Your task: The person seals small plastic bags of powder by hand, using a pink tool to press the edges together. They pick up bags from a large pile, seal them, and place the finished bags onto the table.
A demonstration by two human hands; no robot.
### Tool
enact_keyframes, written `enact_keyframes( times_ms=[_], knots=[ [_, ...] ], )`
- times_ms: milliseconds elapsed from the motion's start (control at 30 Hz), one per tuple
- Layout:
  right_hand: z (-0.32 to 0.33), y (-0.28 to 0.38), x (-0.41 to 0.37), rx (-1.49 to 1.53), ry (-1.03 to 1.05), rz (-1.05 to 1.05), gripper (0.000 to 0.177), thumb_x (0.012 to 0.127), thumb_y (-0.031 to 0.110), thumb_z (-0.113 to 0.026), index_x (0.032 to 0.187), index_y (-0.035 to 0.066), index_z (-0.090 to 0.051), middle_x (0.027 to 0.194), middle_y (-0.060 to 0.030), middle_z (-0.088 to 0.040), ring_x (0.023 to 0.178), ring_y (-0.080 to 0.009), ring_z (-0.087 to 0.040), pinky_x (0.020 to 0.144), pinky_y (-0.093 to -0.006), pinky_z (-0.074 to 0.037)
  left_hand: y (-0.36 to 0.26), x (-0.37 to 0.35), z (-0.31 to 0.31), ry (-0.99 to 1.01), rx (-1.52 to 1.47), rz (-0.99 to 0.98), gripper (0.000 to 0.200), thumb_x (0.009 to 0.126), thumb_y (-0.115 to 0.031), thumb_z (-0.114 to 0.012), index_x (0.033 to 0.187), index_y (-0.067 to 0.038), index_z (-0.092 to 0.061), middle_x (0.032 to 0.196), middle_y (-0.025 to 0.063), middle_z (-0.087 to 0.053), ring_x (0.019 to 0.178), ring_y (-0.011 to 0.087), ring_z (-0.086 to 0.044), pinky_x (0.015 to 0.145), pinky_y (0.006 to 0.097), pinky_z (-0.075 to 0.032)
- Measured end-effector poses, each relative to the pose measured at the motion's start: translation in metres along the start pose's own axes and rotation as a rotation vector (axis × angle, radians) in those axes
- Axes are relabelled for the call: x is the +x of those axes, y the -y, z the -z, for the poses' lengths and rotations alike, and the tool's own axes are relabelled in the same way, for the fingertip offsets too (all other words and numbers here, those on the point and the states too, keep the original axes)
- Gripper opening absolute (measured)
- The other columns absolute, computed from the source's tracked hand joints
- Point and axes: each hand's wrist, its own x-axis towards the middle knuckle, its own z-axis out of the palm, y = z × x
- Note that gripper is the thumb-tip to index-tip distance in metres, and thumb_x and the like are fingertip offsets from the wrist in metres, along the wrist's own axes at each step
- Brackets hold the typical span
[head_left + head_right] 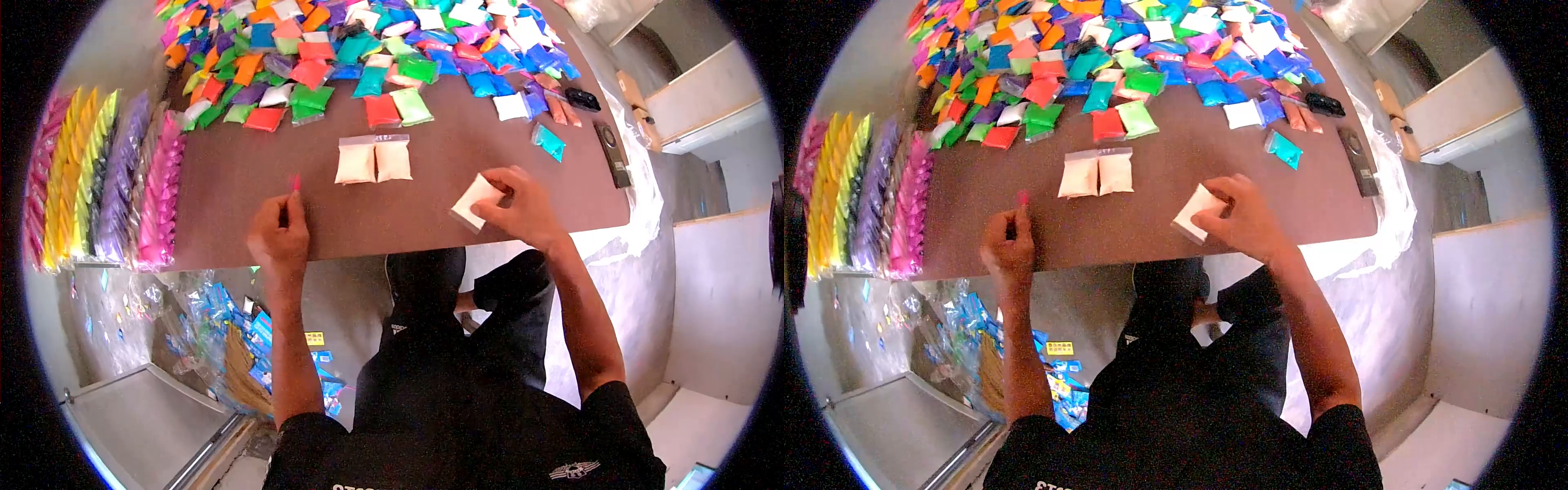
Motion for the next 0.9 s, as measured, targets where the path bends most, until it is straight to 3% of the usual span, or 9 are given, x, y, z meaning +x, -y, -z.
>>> enact_keyframes(
  times_ms=[67,133,167,267,333,400,433,633,900],
  knots=[
    [0.001,-0.002,0.004,-0.002,0.054,-0.05,0.047,0.083,0.021,-0.081,0.121,-0.001,-0.067,0.107,-0.0101,-0.068,0.099,-0.0191,-0.067,0.088,-0.0341,-0.054,0.0,0.0,-0.002,-0.02,0.034,-0.097,0.011,0.092,-0.012,-0.075,0.087,-0.003,-0.071,0.077,0.013,-0.068,0.064,0.0252,-0.066,0.061,0.0375,-0.052],
    [-0.003,-0.006,0.007,0.367,-0.057,-0.078,0.045,0.078,0.015,-0.084,0.119,0.002,-0.069,0.102,-0.0111,-0.065,0.093,-0.021,-0.066,0.083,-0.0332,-0.055,-0.001,-0.001,-0.002,-0.035,0.065,-0.12,0.011,0.091,-0.011,-0.075,0.086,-0.003,-0.071,0.077,0.0129,-0.068,0.065,0.028,-0.067,0.06,0.0389,-0.052],
    [-0.015,-0.022,0.013,0.421,-0.175,0.049,0.038,0.081,0.009,-0.083,0.116,0.001,-0.069,0.103,-0.0104,-0.068,0.097,-0.0182,-0.067,0.085,-0.0313,-0.055,0.0,-0.002,-0.003,-0.035,0.066,-0.113,0.011,0.091,-0.011,-0.075,0.086,-0.003,-0.071,0.077,0.0129,-0.068,0.065,0.028,-0.067,0.06,0.0389,-0.052],
    [-0.021,0.015,0.022,0.261,-0.441,0.26,0.034,0.083,0.011,-0.083,0.114,0.002,-0.069,0.106,-0.0117,-0.072,0.096,-0.0198,-0.071,0.084,-0.0321,-0.057,0.001,-0.003,-0.005,-0.046,0.054,-0.094,0.01,0.091,-0.011,-0.075,0.086,-0.003,-0.071,0.077,0.0125,-0.068,0.065,0.0277,-0.067,0.06,0.039,-0.052],
    [-0.03,0.038,0.028,0.182,-0.451,0.244,0.031,0.085,0.01,-0.081,0.113,0.003,-0.07,0.111,-0.0151,-0.074,0.094,-0.0266,-0.074,0.08,-0.0354,-0.059,0.002,-0.002,-0.006,-0.059,0.066,-0.093,0.011,0.091,-0.011,-0.076,0.085,-0.003,-0.071,0.077,0.0124,-0.067,0.065,0.0286,-0.066,0.06,0.0393,-0.052],
    [-0.045,0.05,0.039,-0.003,-0.536,0.406,0.034,0.086,0.007,-0.081,0.118,0.002,-0.07,0.115,-0.0117,-0.074,0.092,-0.0149,-0.073,0.075,-0.0258,-0.057,0.001,-0.001,-0.005,-0.062,0.056,-0.098,0.011,0.091,-0.011,-0.076,0.084,-0.004,-0.07,0.077,0.0124,-0.067,0.065,0.0287,-0.065,0.06,0.0395,-0.051],
    [-0.054,0.057,0.042,0.013,-0.545,0.376,0.031,0.089,0.007,-0.077,0.119,0.004,-0.07,0.119,-0.0139,-0.073,0.098,-0.0224,-0.074,0.08,-0.0306,-0.059,0.001,-0.002,-0.004,-0.061,0.045,-0.101,0.012,0.091,-0.011,-0.076,0.084,-0.004,-0.07,0.078,0.0123,-0.067,0.064,0.0287,-0.065,0.059,0.0398,-0.051],
    [-0.087,0.061,0.051,-0.039,-0.447,0.486,0.025,0.093,0.004,-0.068,0.118,0.004,-0.07,0.126,-0.0159,-0.069,0.11,-0.0361,-0.069,0.092,-0.0416,-0.057,0.003,-0.003,-0.004,-0.064,0.076,-0.097,0.012,0.09,-0.009,-0.076,0.083,-0.003,-0.069,0.074,0.0127,-0.065,0.062,0.0283,-0.063,0.057,0.0397,-0.049],
    [-0.101,0.057,0.054,-0.115,-0.466,0.585,0.028,0.09,0.007,-0.072,0.118,0.006,-0.07,0.124,-0.012,-0.07,0.107,-0.0326,-0.07,0.091,-0.0401,-0.058,0.002,-0.002,-0.002,-0.074,0.057,-0.109,0.012,0.089,-0.007,-0.077,0.081,-0.003,-0.068,0.073,0.0129,-0.065,0.061,0.0292,-0.062,0.056,0.0391,-0.049]
  ],
)
